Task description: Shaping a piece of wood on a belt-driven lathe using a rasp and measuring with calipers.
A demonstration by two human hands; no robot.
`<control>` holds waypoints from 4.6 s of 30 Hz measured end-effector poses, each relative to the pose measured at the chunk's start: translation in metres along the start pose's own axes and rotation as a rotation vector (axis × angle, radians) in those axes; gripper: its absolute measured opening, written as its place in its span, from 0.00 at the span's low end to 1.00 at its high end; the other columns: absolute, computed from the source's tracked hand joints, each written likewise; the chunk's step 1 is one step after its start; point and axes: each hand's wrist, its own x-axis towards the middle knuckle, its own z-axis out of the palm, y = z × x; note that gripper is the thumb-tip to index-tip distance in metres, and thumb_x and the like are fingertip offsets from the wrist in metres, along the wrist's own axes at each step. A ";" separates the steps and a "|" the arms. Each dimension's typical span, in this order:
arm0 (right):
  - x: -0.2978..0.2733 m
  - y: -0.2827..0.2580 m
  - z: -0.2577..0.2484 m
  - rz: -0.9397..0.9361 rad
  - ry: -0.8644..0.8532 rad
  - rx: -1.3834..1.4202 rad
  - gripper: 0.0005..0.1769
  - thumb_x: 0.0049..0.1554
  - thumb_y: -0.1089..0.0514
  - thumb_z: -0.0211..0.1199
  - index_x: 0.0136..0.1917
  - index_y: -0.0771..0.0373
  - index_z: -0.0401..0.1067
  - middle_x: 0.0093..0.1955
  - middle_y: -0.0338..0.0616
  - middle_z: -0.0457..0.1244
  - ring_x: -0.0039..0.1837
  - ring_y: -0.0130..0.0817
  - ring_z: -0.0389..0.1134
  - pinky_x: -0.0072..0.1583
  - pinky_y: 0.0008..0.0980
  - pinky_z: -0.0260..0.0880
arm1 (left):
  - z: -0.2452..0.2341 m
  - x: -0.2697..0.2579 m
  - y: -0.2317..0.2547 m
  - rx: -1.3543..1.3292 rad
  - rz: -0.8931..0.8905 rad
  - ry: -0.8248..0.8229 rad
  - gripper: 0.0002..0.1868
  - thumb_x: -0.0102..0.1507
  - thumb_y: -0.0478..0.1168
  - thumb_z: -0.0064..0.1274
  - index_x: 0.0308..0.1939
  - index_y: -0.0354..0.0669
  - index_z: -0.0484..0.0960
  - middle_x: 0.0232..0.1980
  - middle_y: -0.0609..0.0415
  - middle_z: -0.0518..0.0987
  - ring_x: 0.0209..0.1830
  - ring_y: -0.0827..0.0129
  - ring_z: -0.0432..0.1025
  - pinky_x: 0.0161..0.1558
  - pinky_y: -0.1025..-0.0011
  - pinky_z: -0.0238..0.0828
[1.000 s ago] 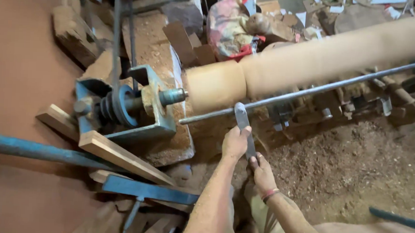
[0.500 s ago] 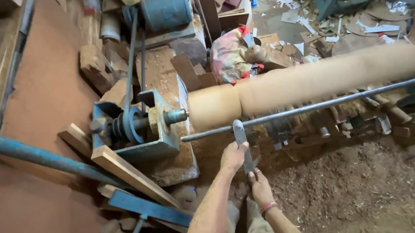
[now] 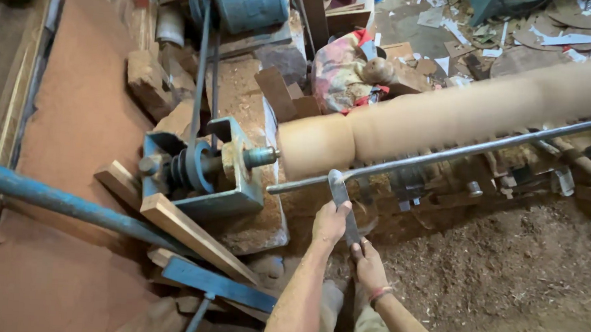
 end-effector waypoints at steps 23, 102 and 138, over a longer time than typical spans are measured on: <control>-0.014 0.000 0.058 -0.043 -0.117 0.027 0.07 0.65 0.56 0.54 0.46 0.58 0.68 0.28 0.32 0.54 0.27 0.22 0.53 0.30 0.26 0.51 | -0.050 -0.008 -0.050 -0.171 -0.039 0.140 0.22 0.66 0.54 0.51 0.40 0.36 0.82 0.36 0.39 0.84 0.40 0.47 0.79 0.45 0.56 0.71; -0.010 -0.028 0.011 0.046 0.007 -0.007 0.09 0.65 0.53 0.51 0.49 0.58 0.69 0.27 0.36 0.56 0.25 0.26 0.53 0.28 0.30 0.52 | -0.003 0.008 -0.003 0.029 -0.023 0.007 0.23 0.63 0.59 0.49 0.43 0.44 0.84 0.42 0.42 0.84 0.48 0.45 0.78 0.49 0.52 0.70; -0.008 -0.002 0.046 -0.119 -0.044 -0.141 0.09 0.65 0.55 0.54 0.46 0.61 0.69 0.28 0.33 0.55 0.28 0.24 0.53 0.30 0.29 0.53 | -0.051 -0.012 -0.032 -0.075 -0.020 0.134 0.22 0.63 0.57 0.51 0.43 0.42 0.84 0.43 0.42 0.84 0.48 0.46 0.77 0.48 0.53 0.70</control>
